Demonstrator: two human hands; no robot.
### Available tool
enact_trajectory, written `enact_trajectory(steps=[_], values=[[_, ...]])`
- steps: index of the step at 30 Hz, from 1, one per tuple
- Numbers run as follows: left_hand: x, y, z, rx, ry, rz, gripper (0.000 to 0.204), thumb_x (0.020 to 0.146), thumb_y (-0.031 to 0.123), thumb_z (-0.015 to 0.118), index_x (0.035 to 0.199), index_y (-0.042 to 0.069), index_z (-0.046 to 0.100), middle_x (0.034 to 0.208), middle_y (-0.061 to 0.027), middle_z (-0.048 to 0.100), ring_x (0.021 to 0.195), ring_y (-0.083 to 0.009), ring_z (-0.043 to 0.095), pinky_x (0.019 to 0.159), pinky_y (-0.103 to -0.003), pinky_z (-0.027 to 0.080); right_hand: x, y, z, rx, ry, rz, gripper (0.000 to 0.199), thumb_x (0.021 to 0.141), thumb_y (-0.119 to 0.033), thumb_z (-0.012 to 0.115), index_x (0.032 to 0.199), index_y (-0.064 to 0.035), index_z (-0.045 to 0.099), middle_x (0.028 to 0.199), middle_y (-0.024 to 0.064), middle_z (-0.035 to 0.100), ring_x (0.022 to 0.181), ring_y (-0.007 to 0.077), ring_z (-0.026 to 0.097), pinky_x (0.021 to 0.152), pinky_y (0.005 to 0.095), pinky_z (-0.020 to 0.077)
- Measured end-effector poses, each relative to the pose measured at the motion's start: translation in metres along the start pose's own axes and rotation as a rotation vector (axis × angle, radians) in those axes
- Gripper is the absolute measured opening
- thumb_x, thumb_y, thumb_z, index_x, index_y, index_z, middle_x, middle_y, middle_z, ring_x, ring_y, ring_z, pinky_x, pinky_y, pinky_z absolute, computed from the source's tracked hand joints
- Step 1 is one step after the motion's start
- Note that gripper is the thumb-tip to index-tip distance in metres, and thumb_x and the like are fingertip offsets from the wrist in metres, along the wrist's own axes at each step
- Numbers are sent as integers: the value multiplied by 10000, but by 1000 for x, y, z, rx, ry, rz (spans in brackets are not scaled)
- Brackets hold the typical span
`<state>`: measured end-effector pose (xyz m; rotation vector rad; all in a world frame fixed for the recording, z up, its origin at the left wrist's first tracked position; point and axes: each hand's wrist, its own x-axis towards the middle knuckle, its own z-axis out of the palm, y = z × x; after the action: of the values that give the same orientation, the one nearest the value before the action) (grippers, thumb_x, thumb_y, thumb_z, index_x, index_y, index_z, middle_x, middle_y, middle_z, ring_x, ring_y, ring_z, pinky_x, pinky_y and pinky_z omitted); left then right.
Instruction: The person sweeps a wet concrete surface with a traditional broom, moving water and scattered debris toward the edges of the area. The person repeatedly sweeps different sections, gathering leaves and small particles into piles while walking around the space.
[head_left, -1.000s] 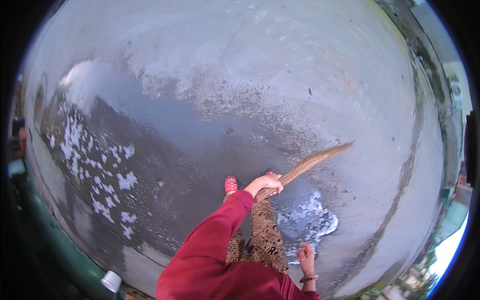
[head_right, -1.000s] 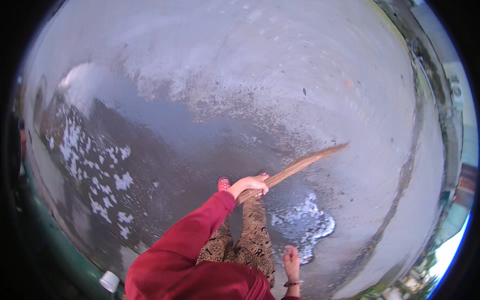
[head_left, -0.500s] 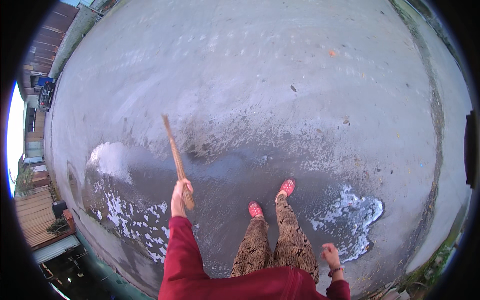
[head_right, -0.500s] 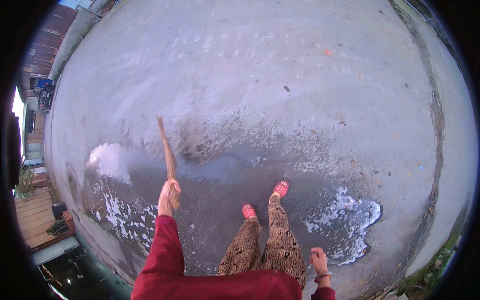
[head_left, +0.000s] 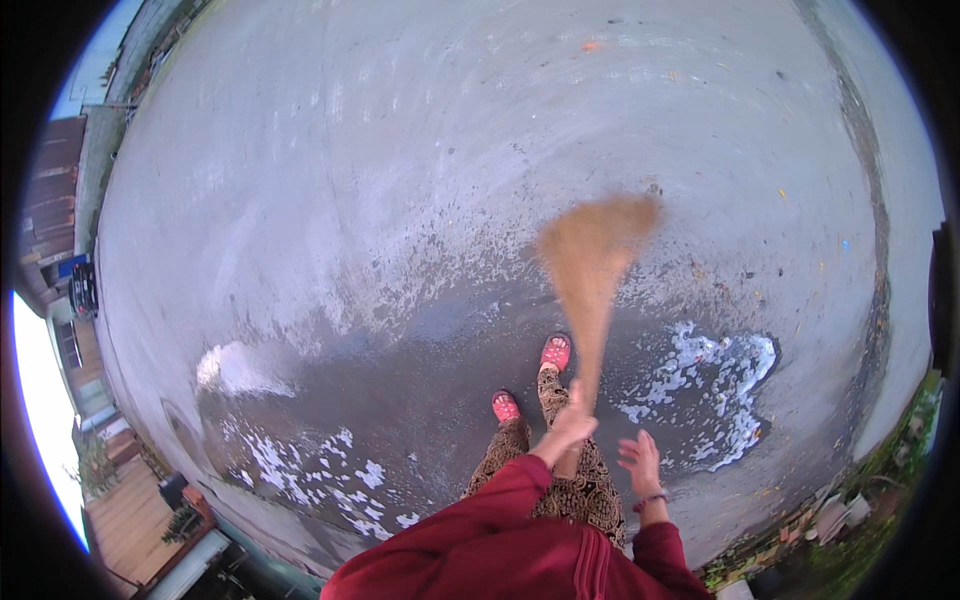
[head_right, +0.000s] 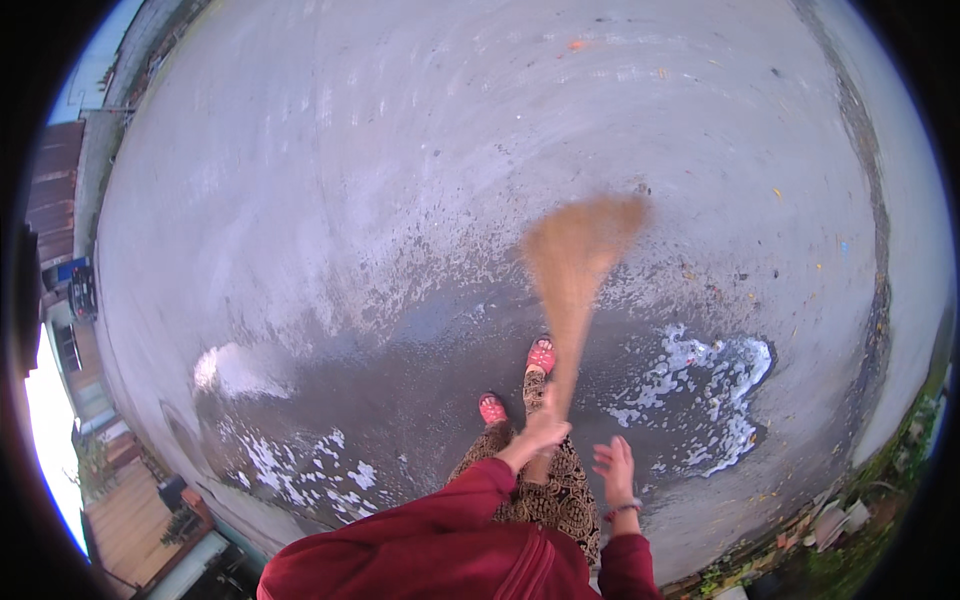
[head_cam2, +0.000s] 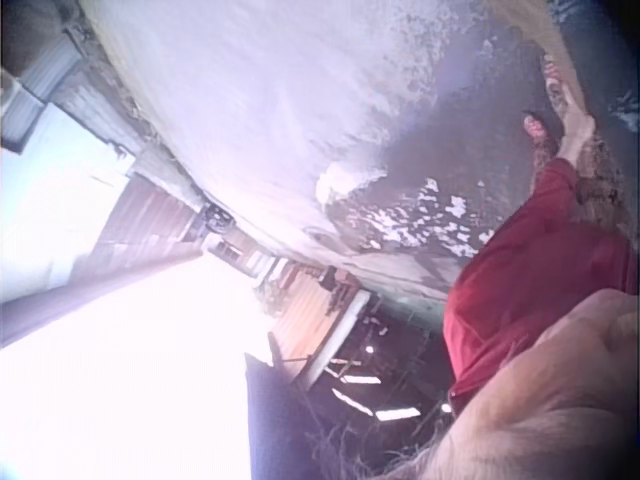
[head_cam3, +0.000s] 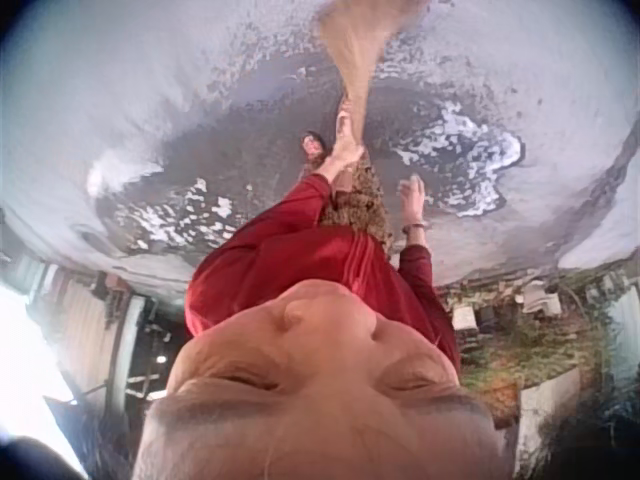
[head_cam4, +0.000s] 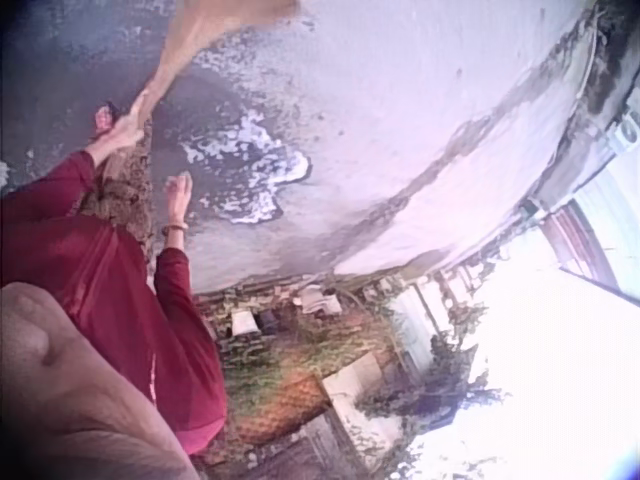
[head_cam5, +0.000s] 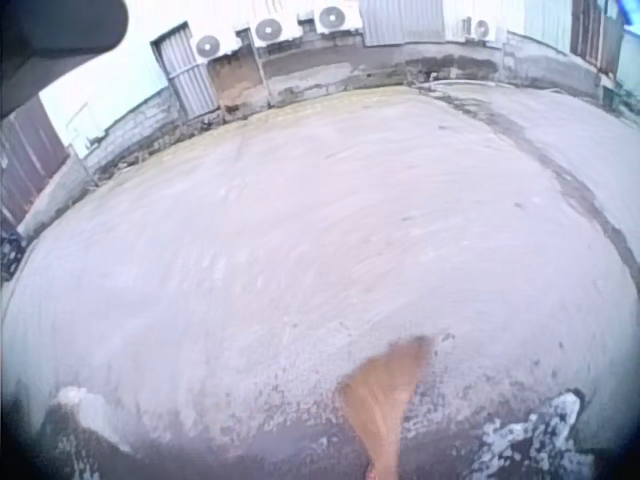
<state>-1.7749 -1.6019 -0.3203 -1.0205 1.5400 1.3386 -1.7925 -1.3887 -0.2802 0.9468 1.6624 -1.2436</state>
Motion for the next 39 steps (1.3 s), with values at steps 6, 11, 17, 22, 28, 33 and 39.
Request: enact_trajectory(steps=[6, 11, 17, 22, 28, 33, 39], values=[[14, 113, -14, -278, -570, 328, 525, 647, 40, 551, 1155, 62, 419, 604, -52, 487, 475, -148, 516, 389, -284, 432, 23, -100, 68, 507, -471, 39, 386, 874, -491, 480, 950, -116, 536, 779, 2, 567, 725, 110, 546, 586, 321, 439], [-68, 123, -80, -281, -508, 399, 884, 606, 29, 564, 1386, 20, 148, 581, -71, 504, 430, -153, 497, 366, -282, 411, -28, -145, 113, 279, -518, -120, 493, 888, -472, 466, 1068, -14, 496, 856, 65, 595, 701, 173, 609, 548, 309, 520], [-172, 38, -216, -637, -117, 385, 816, 641, 66, 579, 1371, 110, 217, 635, -32, 492, 435, -114, 468, 363, -251, 393, -56, -161, 207, -727, -763, -319, 520, 895, -459, 456, 1178, -24, 496, 915, 80, 633, 803, 178, 616, 704, 336, 485], [-176, -63, -296, -1000, 372, 171, 849, 663, -17, 581, 1380, 167, 165, 620, -36, 483, 448, -130, 474, 382, -282, 429, 19, -169, 214, -856, -651, -651, 310, 886, -191, 505, 1172, -73, 501, 888, 75, 640, 715, 128, 607, 579, 248, 462], [-52, -176, -472, -1227, 708, 94, 137, 778, 110, 457, 652, 74, 496, 492, -68, 471, 405, -206, 502, 383, -354, 439, 51, -196, 136, -655, -179, -172, 283, 846, -144, 503, 1115, -56, 510, 816, 93, 637, 635, 167, 615, 493, 279, 462], [38, -127, -591, -1433, 518, 309, 167, 755, 175, 536, 633, 122, 434, 526, 6, 415, 447, -135, 434, 435, -272, 394, 32, -219, 129, -583, -75, -49, 311, 842, -143, 482, 1145, -69, 490, 869, 99, 637, 686, 189, 627, 535, 303, 479], [147, 32, -446, -455, 745, -119, 913, 762, 86, 522, 1372, 15, -154, 778, -222, 607, 623, -258, 634, 524, -380, 516, -14, -267, 228, -490, -212, -60, 318, 851, -160, 521, 1153, -65, 496, 905, 102, 634, 754, 188, 625, 628, 311, 495]])
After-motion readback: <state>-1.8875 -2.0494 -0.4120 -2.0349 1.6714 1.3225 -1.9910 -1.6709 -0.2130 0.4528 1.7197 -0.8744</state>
